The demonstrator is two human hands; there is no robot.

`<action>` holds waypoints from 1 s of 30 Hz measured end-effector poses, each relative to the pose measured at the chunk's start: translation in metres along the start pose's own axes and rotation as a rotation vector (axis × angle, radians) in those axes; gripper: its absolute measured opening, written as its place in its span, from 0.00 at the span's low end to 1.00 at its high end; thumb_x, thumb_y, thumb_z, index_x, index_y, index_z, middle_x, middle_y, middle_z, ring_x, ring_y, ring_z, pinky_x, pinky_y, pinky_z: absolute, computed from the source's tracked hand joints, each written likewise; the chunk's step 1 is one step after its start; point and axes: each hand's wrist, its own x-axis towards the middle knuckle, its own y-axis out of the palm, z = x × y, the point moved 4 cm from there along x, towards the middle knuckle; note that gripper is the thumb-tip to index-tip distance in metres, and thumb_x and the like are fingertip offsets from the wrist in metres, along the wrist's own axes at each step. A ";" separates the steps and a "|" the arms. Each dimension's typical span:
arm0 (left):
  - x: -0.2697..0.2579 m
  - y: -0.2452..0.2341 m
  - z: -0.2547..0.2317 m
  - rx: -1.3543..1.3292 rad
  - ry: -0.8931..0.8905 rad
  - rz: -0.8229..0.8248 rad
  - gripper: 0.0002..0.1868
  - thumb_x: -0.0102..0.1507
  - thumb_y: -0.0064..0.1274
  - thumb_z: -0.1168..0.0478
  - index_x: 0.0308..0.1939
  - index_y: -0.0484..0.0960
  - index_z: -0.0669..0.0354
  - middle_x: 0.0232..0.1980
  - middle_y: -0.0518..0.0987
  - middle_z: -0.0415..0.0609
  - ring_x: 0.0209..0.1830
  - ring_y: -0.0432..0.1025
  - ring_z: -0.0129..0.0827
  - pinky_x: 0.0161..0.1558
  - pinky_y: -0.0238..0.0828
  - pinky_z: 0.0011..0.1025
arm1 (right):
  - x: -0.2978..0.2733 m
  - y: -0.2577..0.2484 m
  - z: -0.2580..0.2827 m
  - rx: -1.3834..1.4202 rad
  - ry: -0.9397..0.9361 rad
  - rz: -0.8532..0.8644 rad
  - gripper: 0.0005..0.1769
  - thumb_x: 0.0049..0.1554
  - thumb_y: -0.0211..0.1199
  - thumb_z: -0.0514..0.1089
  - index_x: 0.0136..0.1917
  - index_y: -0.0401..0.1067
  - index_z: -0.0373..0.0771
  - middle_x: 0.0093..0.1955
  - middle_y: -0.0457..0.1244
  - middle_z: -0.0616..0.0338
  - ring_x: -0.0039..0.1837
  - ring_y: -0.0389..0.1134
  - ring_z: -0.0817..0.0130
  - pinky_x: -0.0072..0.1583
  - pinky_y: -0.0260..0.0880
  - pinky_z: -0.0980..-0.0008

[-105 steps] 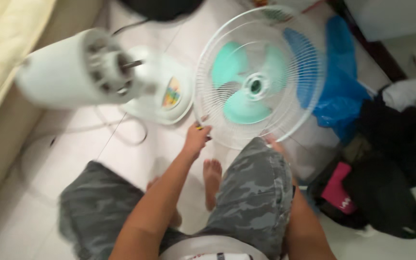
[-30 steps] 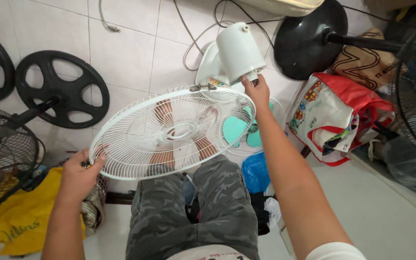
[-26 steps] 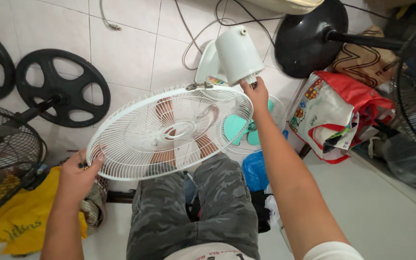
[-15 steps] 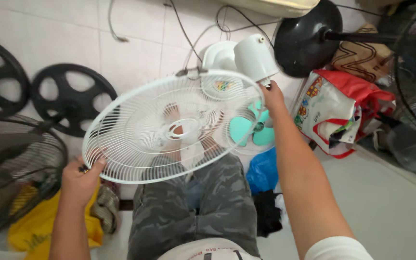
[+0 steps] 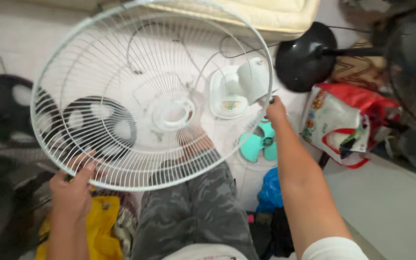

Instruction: The person assembles a white pedestal fan by attaching the motor housing to the base, securing it with a screwdriver, and then attaching the front grill and fan blades.

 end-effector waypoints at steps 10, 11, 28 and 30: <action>-0.009 -0.029 0.009 -0.126 0.010 -0.109 0.16 0.65 0.51 0.75 0.58 0.78 0.73 0.45 0.82 0.54 0.28 0.70 0.22 0.25 0.57 0.18 | -0.042 0.036 0.050 0.059 -0.088 -0.140 0.24 0.53 0.73 0.52 0.53 0.70 0.34 0.42 0.65 0.59 0.40 0.67 0.70 0.37 0.71 0.67; -0.014 -0.028 0.005 -0.140 0.003 -0.097 0.16 0.65 0.51 0.74 0.58 0.78 0.73 0.46 0.82 0.55 0.29 0.71 0.22 0.24 0.56 0.18 | -0.044 0.039 0.058 0.044 -0.115 -0.138 0.24 0.52 0.73 0.52 0.52 0.70 0.35 0.41 0.66 0.60 0.39 0.68 0.70 0.37 0.70 0.68; -0.049 0.002 0.037 -0.315 -0.062 -0.095 0.15 0.64 0.50 0.74 0.56 0.77 0.72 0.45 0.80 0.52 0.28 0.68 0.23 0.32 0.76 0.27 | -0.025 0.117 0.018 0.457 -0.382 -0.024 0.18 0.59 0.70 0.42 0.59 0.68 0.37 0.44 0.66 0.63 0.42 0.64 0.79 0.42 0.66 0.75; -0.041 0.013 0.037 -0.316 -0.015 -0.069 0.16 0.65 0.51 0.75 0.58 0.76 0.72 0.45 0.79 0.53 0.28 0.67 0.24 0.33 0.77 0.29 | 0.006 0.121 0.010 0.572 -0.358 0.159 0.20 0.59 0.70 0.44 0.61 0.67 0.37 0.48 0.68 0.59 0.44 0.66 0.76 0.43 0.67 0.74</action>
